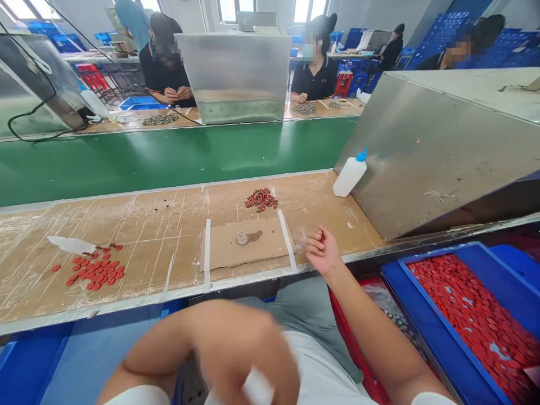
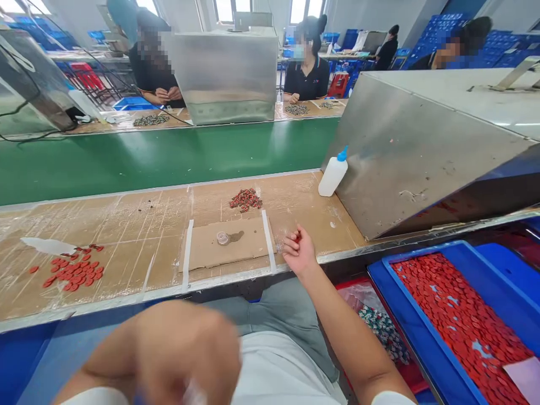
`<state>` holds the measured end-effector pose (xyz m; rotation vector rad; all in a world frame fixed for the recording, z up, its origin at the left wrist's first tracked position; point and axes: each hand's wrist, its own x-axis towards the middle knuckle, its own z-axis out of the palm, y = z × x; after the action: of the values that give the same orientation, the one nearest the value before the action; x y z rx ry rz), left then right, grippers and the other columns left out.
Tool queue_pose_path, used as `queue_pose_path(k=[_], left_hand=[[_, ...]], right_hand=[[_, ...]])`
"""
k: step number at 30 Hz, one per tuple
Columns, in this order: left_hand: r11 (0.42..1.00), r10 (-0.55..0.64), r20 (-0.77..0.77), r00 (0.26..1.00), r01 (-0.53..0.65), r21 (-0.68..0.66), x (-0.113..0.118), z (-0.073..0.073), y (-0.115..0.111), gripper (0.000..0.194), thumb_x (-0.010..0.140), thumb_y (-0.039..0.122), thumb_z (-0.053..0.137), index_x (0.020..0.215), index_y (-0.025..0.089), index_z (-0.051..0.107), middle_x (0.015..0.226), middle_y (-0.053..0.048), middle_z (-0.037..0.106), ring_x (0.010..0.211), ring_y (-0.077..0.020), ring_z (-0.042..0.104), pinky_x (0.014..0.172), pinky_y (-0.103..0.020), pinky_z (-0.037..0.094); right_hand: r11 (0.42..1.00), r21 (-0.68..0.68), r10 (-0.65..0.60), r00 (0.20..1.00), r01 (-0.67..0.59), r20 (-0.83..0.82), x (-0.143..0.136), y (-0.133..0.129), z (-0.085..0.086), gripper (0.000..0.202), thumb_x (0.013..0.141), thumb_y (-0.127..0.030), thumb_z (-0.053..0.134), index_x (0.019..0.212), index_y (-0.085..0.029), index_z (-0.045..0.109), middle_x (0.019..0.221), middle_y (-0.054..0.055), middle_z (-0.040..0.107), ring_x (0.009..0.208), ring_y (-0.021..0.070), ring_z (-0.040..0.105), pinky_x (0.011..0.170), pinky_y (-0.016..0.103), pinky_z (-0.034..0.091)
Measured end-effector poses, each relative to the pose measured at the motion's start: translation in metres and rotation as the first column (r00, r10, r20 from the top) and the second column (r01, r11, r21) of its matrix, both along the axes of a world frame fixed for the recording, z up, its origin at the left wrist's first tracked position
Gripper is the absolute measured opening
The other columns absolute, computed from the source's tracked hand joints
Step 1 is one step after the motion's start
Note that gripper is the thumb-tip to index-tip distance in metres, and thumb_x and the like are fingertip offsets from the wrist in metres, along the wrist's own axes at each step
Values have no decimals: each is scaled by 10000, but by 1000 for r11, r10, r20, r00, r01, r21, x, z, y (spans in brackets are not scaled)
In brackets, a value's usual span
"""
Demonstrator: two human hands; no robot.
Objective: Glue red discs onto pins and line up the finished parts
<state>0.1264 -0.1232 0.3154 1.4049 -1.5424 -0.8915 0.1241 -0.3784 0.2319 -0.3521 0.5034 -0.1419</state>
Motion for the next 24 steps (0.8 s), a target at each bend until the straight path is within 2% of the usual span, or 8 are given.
queue_pose_path(k=[2,4,6,11,13,17,20,24], left_hand=[[923,329,-431,840,-382,-40,0,-16,-46,310,851,532,643,824,225,679,820,-82,656,775,-178,637,768,-306,507],[623,452,-860,239,-774,112,-1,-40,-94,232,828,416,676,873,188,673,859,-55,664,835,-153,640,840,-272,491],[593,346,-922,-172,-722,357,0,-65,-135,187,846,320,598,903,159,674,904,-58,676,850,-136,645,810,-236,493],[840,206,-901,-382,-403,363,3,-91,-175,455,918,450,445,986,81,702,938,-149,706,913,-244,686,868,-357,535],[829,143,-911,-388,-456,324,5,-92,-176,471,921,443,443,1036,68,704,1056,-170,708,1033,-265,677,948,-371,518],[804,82,-912,-402,-514,299,11,-94,-177,395,918,384,476,1033,86,707,1130,-156,702,1127,-247,653,1020,-348,490],[790,61,-891,-449,-524,318,13,-93,-178,320,928,307,465,980,99,702,1099,-137,709,1041,-194,677,978,-303,513],[778,77,-859,-506,-508,370,12,-93,-176,294,921,253,455,937,67,683,1109,-173,694,1023,-205,679,880,-290,558]], right_hand=[[970,-234,-57,998,62,27,-8,5,0,466,967,-433,557,599,-201,390,454,-91,387,276,34,249,237,144,171],[859,-486,-144,987,161,73,-15,12,-1,560,912,-611,580,573,-201,404,440,-75,399,281,46,269,257,167,178],[661,-721,-180,977,208,118,-21,19,-2,623,890,-703,540,539,-197,447,433,-43,431,311,62,327,297,185,229],[-115,-974,-46,978,195,202,-29,18,-6,494,966,-520,542,586,-222,648,593,32,619,579,134,551,617,261,469],[-253,-945,-25,975,207,220,-29,14,-9,402,988,-432,515,693,-253,720,719,42,691,710,168,621,752,310,494],[-161,-941,-69,947,299,313,-21,17,-15,352,993,-451,496,858,-288,778,907,50,750,1012,220,687,988,389,481],[69,-897,-258,877,436,406,-12,24,-8,542,1006,-577,394,733,-255,733,818,61,737,982,214,710,1036,413,473],[403,-655,-505,752,639,423,-20,14,20,642,1003,-584,378,484,-206,385,412,-36,385,418,100,469,581,276,495]])
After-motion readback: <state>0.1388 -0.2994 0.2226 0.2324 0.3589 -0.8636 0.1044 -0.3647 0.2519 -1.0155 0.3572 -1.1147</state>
